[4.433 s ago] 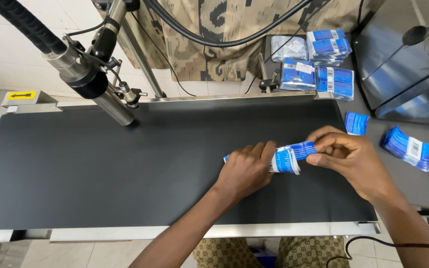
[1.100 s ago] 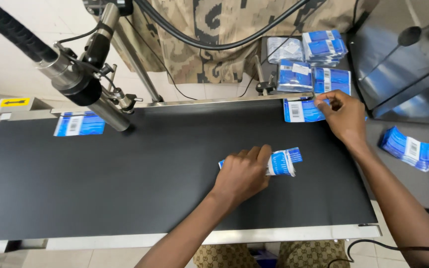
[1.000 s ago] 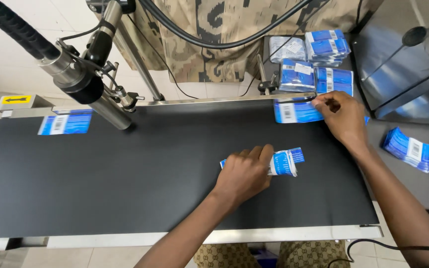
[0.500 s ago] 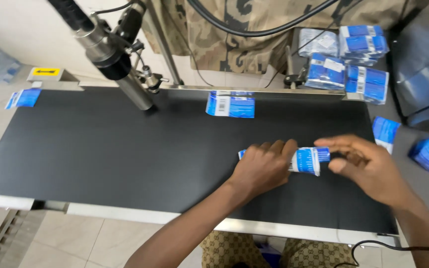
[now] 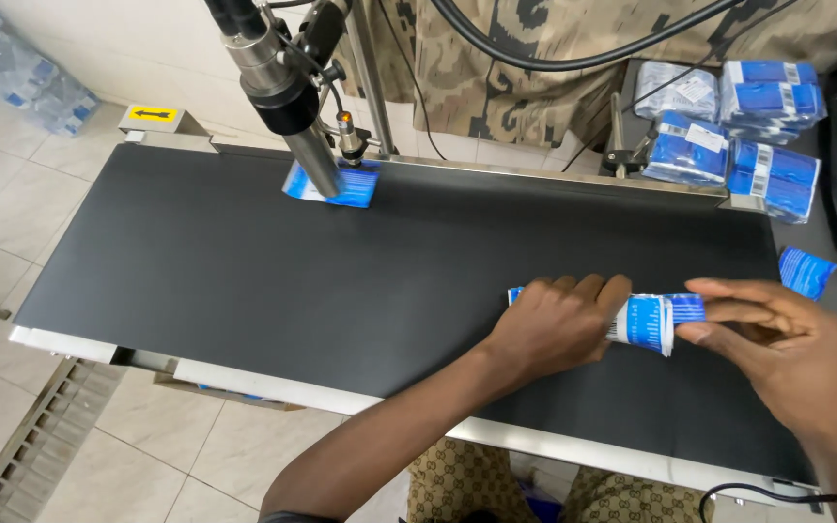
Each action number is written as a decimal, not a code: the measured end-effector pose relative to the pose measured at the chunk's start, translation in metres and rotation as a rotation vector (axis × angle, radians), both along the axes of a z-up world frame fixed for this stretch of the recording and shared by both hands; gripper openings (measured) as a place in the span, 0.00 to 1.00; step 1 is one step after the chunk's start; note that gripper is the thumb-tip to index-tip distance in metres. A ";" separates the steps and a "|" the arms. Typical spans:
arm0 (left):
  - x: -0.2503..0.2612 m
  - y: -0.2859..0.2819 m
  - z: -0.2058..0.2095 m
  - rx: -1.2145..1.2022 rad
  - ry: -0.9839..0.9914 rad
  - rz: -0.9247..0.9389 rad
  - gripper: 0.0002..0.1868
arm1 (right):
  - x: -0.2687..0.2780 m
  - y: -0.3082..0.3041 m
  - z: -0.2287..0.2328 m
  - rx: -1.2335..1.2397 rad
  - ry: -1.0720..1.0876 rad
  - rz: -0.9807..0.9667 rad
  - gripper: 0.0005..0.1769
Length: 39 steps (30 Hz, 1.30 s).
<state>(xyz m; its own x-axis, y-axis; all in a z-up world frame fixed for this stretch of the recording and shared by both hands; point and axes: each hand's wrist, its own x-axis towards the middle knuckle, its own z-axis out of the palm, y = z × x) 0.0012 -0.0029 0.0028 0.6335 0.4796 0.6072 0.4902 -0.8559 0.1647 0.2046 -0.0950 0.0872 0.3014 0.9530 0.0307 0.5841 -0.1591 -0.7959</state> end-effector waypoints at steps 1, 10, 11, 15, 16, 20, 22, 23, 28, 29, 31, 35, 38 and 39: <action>0.001 0.001 0.000 -0.017 0.002 -0.020 0.16 | 0.000 0.000 -0.001 0.070 -0.049 -0.012 0.26; 0.000 0.001 -0.005 -0.052 0.000 0.011 0.18 | 0.003 0.000 -0.017 0.226 0.102 -0.100 0.27; -0.003 0.001 -0.003 -0.054 0.004 0.014 0.18 | 0.011 0.003 -0.024 0.223 0.107 -0.098 0.27; -0.002 0.005 -0.006 -0.128 0.071 0.069 0.14 | 0.049 0.025 -0.040 0.286 0.134 -0.186 0.29; 0.001 0.006 -0.009 -0.132 0.078 0.119 0.11 | 0.060 0.033 -0.040 0.299 0.254 -0.205 0.34; 0.002 0.008 -0.009 -0.061 0.065 0.071 0.16 | 0.115 0.073 -0.072 0.195 0.325 -0.165 0.34; -0.001 0.011 -0.007 -0.110 0.100 0.065 0.21 | 0.132 0.087 -0.086 0.208 0.279 -0.141 0.26; 0.001 0.012 -0.014 -0.103 0.099 0.050 0.21 | 0.144 0.091 -0.098 0.217 0.276 -0.154 0.26; 0.001 0.015 -0.031 -0.096 0.222 0.095 0.31 | 0.154 0.108 -0.112 0.293 0.111 -0.206 0.18; 0.001 0.014 -0.027 -0.094 0.227 0.089 0.31 | 0.151 0.108 -0.109 0.294 0.115 -0.214 0.18; -0.002 0.012 -0.018 -0.178 0.225 0.067 0.25 | 0.144 0.110 -0.102 0.301 -0.013 -0.202 0.16; 0.000 0.014 -0.022 -0.202 0.251 0.078 0.30 | 0.132 0.103 -0.095 0.205 -0.322 -0.228 0.12; 0.001 0.015 -0.027 -0.131 0.224 0.110 0.29 | 0.109 0.087 -0.071 0.349 -0.534 -0.176 0.10; 0.001 0.014 -0.027 -0.120 0.212 0.110 0.28 | 0.099 0.079 -0.064 0.351 -0.503 -0.166 0.09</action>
